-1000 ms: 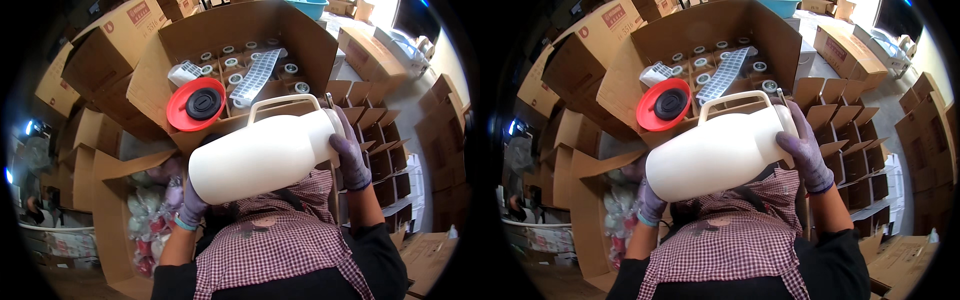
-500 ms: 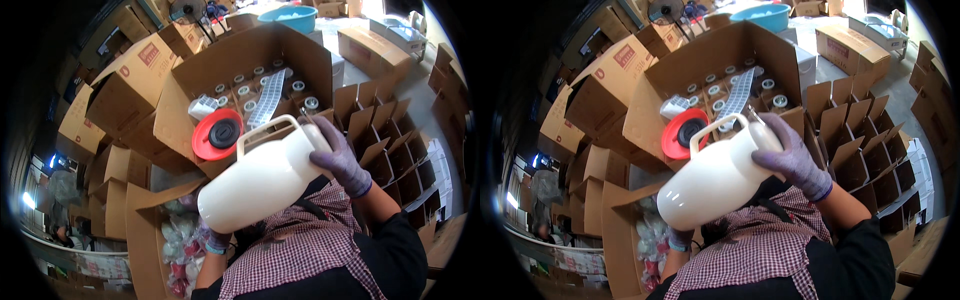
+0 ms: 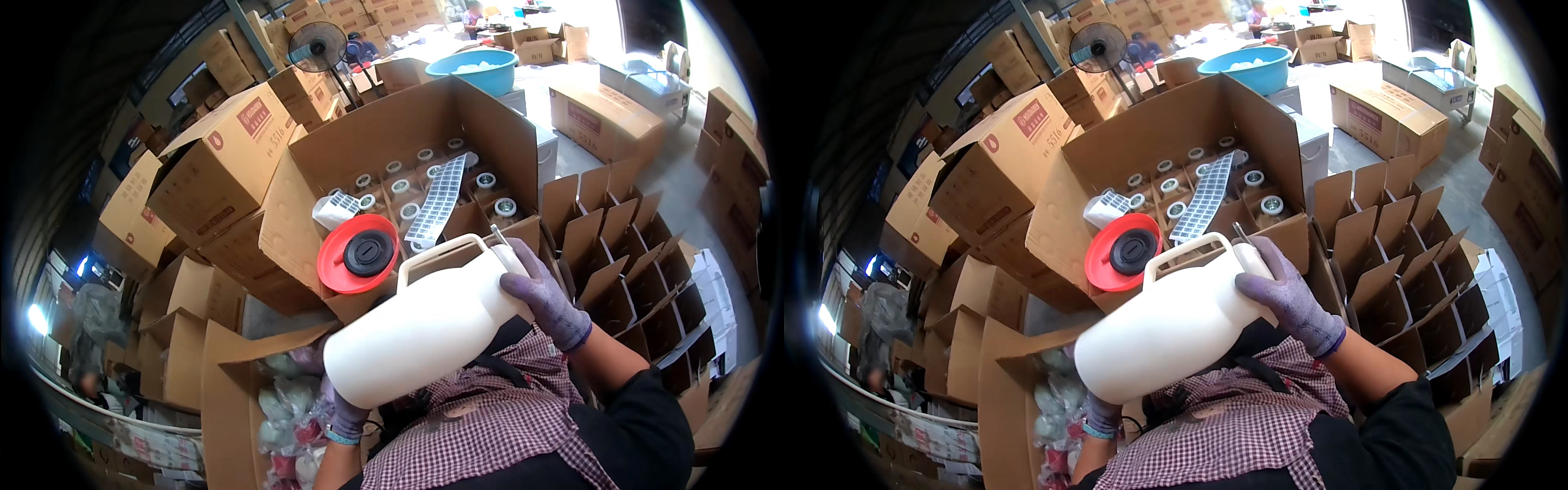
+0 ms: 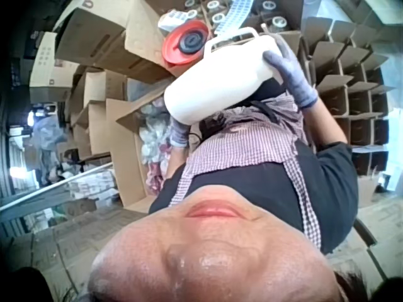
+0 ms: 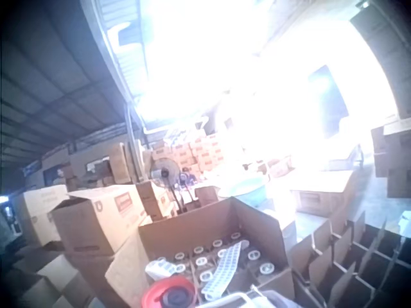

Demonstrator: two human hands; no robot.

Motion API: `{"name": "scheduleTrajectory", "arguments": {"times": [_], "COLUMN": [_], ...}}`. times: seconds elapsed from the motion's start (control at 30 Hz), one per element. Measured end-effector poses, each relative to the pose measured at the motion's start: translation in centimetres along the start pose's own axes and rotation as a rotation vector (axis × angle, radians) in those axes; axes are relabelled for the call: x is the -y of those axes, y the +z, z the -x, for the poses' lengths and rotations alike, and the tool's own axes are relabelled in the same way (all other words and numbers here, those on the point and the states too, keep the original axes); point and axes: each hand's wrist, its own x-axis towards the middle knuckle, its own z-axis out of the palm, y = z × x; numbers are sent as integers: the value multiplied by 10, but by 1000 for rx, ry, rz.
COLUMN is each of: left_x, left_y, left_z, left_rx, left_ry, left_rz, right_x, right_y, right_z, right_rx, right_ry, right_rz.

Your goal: The person folds white cardboard inserts and places them into a large cardboard box. They then pick up a white thermos flask, remove the black lid, and place the flask into the box before putting the lid back on.

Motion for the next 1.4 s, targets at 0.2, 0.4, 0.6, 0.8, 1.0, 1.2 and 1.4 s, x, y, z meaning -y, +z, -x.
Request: {"name": "scheduleTrajectory", "arguments": {"times": [0.2,0.4,0.6,0.8,1.0,1.2,1.4], "left_x": [9,10,7,12,18,6,6], "left_y": [-5,3,5,4,17,26,34], "left_z": [-4,-10,-2,11,-7,-24,-20], "left_rx": [-64,95,46,-116,-197,-246,-57], "left_ry": [-99,-209,-205,-84,78,48,-241], "left_rz": [180,541,452,5,-310,-231,846], "right_x": [-7,3,12,8,24,71,84], "right_y": [7,17,21,22,35,55,66], "right_z": [3,6,-1,-5,-16,-27,-27], "right_rx": [-6,62,36,14,-8,55,118], "right_ry": [-50,-271,-205,-110,-193,-395,-421], "right_rz": [10,352,279,120,128,257,447]}}
